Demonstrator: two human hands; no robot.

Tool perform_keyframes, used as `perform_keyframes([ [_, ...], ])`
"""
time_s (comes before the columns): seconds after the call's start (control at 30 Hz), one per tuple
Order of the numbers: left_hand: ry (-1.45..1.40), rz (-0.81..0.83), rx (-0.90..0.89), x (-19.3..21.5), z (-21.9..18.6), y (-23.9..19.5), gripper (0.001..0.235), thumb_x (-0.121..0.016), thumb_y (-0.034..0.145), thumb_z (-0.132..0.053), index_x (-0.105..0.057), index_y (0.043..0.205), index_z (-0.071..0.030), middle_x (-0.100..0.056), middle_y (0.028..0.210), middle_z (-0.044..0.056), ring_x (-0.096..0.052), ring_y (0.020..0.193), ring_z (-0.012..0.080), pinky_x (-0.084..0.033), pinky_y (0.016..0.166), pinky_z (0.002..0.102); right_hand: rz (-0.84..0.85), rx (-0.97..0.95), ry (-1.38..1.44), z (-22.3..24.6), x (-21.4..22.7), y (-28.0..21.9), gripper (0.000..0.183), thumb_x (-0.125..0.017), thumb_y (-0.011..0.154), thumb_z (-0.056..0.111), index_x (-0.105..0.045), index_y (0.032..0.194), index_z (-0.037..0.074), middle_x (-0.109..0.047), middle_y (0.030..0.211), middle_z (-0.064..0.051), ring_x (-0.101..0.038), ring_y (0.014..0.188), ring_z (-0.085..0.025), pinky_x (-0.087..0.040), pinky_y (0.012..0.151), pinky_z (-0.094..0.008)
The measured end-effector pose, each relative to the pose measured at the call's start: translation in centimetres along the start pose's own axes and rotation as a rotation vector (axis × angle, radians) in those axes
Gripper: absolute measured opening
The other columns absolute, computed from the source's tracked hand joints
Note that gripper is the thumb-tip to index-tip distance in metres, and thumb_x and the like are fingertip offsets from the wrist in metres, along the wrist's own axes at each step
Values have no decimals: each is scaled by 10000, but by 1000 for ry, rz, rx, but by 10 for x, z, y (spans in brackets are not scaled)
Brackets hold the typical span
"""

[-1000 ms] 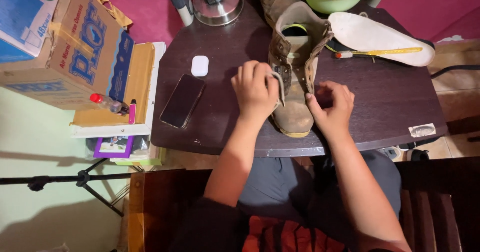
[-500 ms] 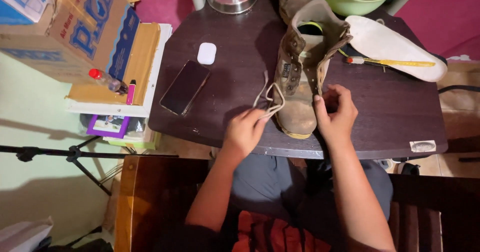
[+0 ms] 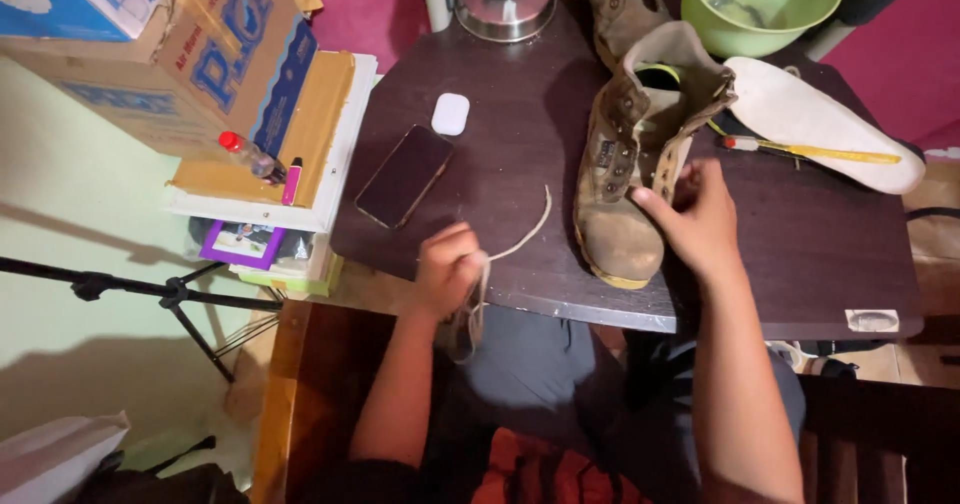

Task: The person removes a shoelace from a brown boot, lays it on the table, and scrubs it with a brush. The person then places the boot aside and continues scrubbing the laces on the table surface.

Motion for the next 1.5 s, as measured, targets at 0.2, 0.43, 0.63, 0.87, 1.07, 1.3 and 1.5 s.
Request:
perform_keyframes([
  [0.2, 527, -11, -37, -17, -44, 24, 313, -654, 811, -253, -415, 613, -211, -428, 609, -9, -565, 564, 242, -478, 553, 337, -89, 179, -159, 7, -6, 18, 213, -574, 1063, 246, -646, 1198, 98, -671, 843, -288, -664, 898, -557, -493, 740, -615],
  [0.43, 482, 0, 71, -14, -61, 31, 281, -637, 816, -139, -411, 652, -108, -435, 666, 38, -493, 638, 293, -423, 586, 440, 245, 311, -291, 29, -10, 107, 269, -524, 1102, 205, -670, 1287, 75, -714, 1006, -164, -617, 922, -290, -437, 812, -430],
  [0.63, 483, 12, 139, -15, -58, 31, 291, -664, 821, -207, -429, 673, -120, -453, 702, 30, -519, 655, 296, -417, 559, 456, 147, 287, -823, 69, -22, 148, 408, -564, 1039, 504, -707, 1372, 317, -751, 1003, -285, -696, 889, -534, -549, 697, -603],
  [0.87, 457, 145, 401, -20, -28, 22, 355, -607, 942, -435, -482, 1060, -124, -658, 834, 58, -672, 749, 417, -472, 636, 533, -303, 558, -217, 77, -3, 7, 136, -710, 1114, 181, -748, 1086, 53, -749, 1014, -75, -692, 904, -217, -490, 811, -345],
  [1.07, 427, 108, 456, -14, -28, 19, 569, -569, 932, -562, -481, 1201, -68, -732, 795, 215, -733, 804, 485, -548, 745, 590, -163, 225, -263, 8, -28, -59, 300, -787, 939, 336, -757, 1149, 124, -743, 1051, -159, -692, 1058, -413, -528, 914, -519],
  [1.3, 435, -18, 362, -18, -20, 7, 543, -557, 930, -593, -514, 1195, -121, -719, 737, 178, -743, 761, 432, -577, 670, 546, -94, 273, -388, 25, -32, -63, 607, -746, 889, 530, -657, 1363, 162, -590, 1414, -166, -537, 1346, -404, -422, 1067, -542],
  [1.5, 445, -20, 235, -19, -22, 8, 493, -654, 917, -517, -520, 1136, -96, -720, 780, 195, -738, 771, 447, -589, 669, 539, -107, 321, -368, 25, -26, -68, 664, -745, 886, 501, -615, 1416, 121, -576, 1403, -247, -547, 1329, -444, -432, 1062, -558],
])
Point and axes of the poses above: each hand's wrist, its own y-axis towards the middle knuckle, its own x-axis out of the back of the hand, z = x × y, the point moved 4 cm from there along y, towards the middle knuckle
